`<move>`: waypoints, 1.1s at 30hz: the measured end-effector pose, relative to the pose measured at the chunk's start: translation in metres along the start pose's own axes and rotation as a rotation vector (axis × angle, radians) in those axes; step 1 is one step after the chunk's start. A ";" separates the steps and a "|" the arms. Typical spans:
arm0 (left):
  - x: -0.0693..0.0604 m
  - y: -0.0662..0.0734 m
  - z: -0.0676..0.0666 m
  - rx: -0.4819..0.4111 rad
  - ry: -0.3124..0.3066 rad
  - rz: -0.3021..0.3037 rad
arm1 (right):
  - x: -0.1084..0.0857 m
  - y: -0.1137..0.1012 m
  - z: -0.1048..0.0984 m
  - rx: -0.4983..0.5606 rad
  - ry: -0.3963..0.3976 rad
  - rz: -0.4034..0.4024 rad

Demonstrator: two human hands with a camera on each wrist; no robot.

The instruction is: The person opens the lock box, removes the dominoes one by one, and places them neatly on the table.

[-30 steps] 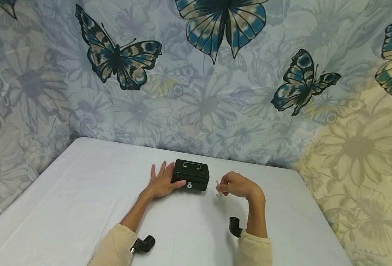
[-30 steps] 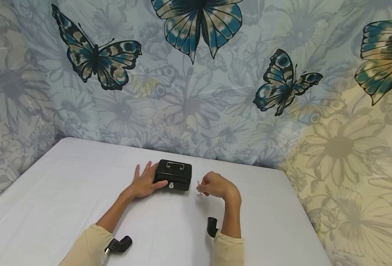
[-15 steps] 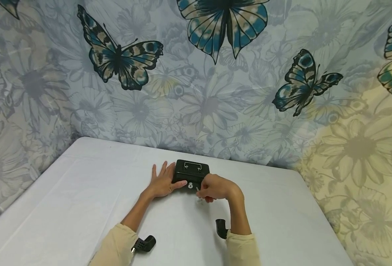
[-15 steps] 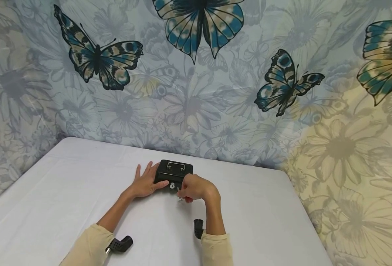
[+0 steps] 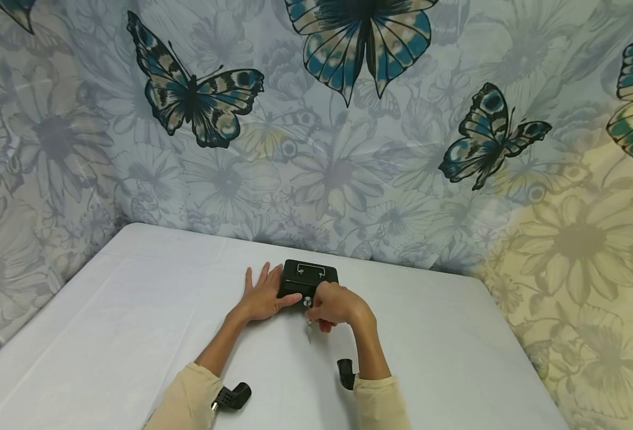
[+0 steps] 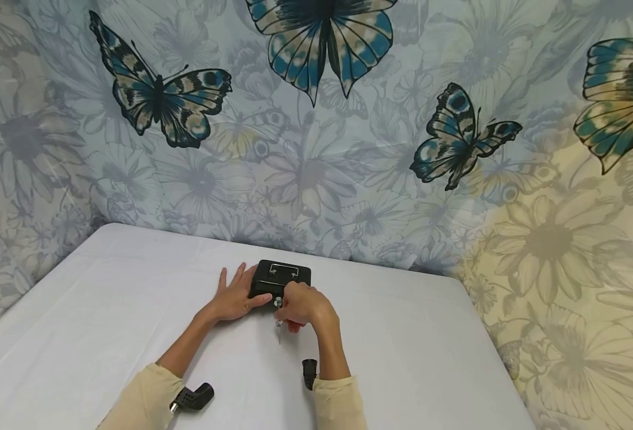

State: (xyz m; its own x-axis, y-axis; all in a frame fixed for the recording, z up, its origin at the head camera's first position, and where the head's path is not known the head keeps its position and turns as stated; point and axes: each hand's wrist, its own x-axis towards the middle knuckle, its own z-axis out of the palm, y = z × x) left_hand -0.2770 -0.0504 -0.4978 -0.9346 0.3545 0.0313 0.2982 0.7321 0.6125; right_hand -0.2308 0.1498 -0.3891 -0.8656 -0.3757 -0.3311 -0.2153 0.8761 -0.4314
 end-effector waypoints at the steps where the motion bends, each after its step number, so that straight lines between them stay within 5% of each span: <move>1: 0.000 0.000 0.000 0.000 -0.002 0.000 | 0.001 -0.001 0.001 0.000 0.001 0.006; 33: 0.000 0.000 -0.004 -0.002 -0.030 -0.003 | 0.008 -0.013 0.009 0.038 0.176 0.092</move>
State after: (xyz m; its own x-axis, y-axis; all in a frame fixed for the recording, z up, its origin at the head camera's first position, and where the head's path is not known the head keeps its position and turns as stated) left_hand -0.2776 -0.0530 -0.4950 -0.9293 0.3694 0.0054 0.2946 0.7321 0.6142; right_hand -0.2308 0.1324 -0.3934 -0.9472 -0.2331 -0.2204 -0.1171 0.8909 -0.4389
